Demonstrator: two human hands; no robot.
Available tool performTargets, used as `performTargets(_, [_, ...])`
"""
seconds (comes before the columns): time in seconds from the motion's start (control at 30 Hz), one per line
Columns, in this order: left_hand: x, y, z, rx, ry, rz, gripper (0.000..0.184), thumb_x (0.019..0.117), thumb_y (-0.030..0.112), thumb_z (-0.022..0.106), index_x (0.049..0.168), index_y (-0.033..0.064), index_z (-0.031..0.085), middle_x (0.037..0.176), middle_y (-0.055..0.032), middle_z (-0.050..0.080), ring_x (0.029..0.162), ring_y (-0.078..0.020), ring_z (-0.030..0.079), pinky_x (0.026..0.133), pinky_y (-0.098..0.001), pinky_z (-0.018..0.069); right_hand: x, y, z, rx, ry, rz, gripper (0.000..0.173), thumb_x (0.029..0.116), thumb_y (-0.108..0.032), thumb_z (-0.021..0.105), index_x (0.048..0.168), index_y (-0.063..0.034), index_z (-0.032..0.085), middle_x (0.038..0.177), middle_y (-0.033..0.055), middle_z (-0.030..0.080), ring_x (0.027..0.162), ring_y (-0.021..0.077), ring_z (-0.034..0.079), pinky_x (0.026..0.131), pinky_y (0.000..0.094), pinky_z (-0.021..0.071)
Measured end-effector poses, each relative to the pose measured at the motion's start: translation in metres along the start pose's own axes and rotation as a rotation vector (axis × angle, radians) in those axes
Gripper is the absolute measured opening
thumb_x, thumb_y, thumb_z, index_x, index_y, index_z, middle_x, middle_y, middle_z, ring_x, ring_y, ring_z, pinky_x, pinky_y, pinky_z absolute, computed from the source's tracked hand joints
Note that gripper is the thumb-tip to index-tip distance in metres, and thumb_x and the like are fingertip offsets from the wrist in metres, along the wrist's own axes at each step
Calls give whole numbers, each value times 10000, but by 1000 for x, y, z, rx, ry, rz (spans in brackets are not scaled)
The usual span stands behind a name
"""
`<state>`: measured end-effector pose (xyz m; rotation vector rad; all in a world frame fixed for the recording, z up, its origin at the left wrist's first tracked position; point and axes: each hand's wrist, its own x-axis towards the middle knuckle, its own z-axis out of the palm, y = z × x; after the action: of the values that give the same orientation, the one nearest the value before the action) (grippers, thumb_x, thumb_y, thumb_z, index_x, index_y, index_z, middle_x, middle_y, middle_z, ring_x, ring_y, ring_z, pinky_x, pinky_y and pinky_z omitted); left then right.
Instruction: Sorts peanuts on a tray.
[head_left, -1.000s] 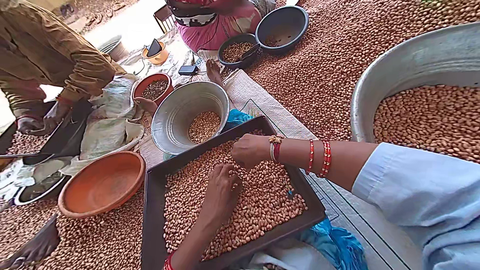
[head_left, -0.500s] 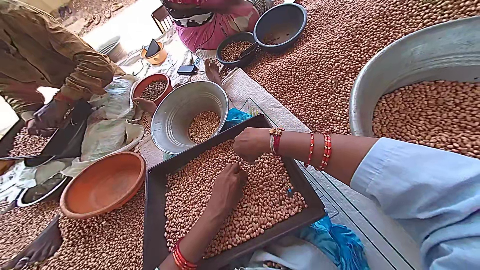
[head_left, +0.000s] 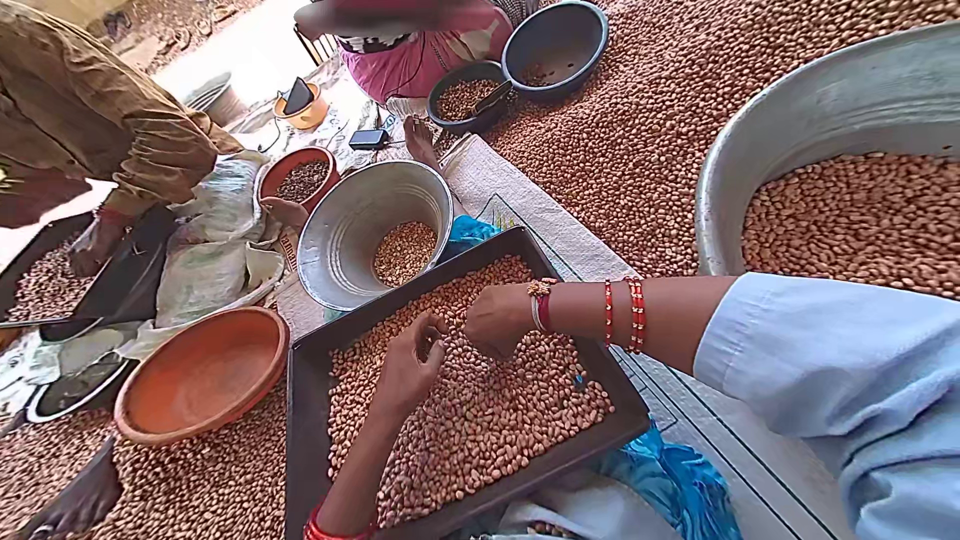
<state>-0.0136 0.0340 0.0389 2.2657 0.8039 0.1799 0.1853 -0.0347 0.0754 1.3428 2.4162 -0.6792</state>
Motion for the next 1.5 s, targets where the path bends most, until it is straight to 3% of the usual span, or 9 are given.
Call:
performTargets(0.2, [-15,19,25,344,-254,71,210,985,135,631,1133,55,756,1074,-156,740,999,-316,716,918,-490,557,4,3,2,-22,-42,4,241,932,-215,736,950,22,695,948,193,671,916,378,661,723,574,487])
performTargets(0.37, [-14,23,29,415,-274,28,215,993,163,628,1120,34,745,1122,-164,729,1036,-334,711,929,-510,552,6,0,6,13,37,-11,256,931,-199,730,915,51,677,922,215,670,911,399,662,741,586,484])
performTargets(0.5, [-11,6,7,97,-170,19,154,946,124,664,1017,28,761,790,-44,677,666,-120,584,670,-310,495,11,1,12,23,90,-48,221,946,-178,704,919,41,684,899,205,668,895,393,660,733,584,477])
performTargets(0.67, [-22,-3,-12,-391,-179,-57,179,917,201,516,1010,115,642,749,137,575,581,41,515,546,-146,449,15,-1,17,-12,75,-47,206,931,-176,719,932,29,701,910,197,677,899,390,662,732,582,479])
performTargets(0.93, [-59,30,28,314,-258,147,135,918,150,710,1011,97,794,927,-104,740,785,-262,725,732,-457,603,17,-6,21,-14,74,-55,210,916,-186,740,934,21,708,915,188,685,907,383,665,733,573,485])
performTargets(1.2, [-42,43,15,384,-459,-7,191,977,156,642,1104,78,763,1037,-134,735,913,-298,709,854,-497,563,16,-11,16,-50,9,-20,192,901,-156,750,966,20,710,956,196,687,930,387,662,755,579,487])
performTargets(1.3, [-32,37,-17,371,-86,151,117,925,108,689,995,52,764,858,-121,694,711,-251,654,685,-451,564,3,-1,-9,3,234,26,158,939,-120,694,962,37,690,896,196,672,867,385,661,708,577,483])
performTargets(1.4, [-20,37,-53,483,426,260,267,921,194,626,1138,76,728,1181,-206,664,1058,-361,658,891,-493,543,-5,17,-35,171,789,71,188,981,-237,682,1086,-81,688,775,74,667,718,263,661,633,483,502])
performTargets(1.5, [-17,44,-47,432,449,348,289,903,258,641,1129,107,739,1304,-242,617,1213,-434,579,1001,-548,466,-23,29,-53,283,943,143,193,1002,-241,662,1147,-118,698,774,52,656,692,249,638,638,485,505])
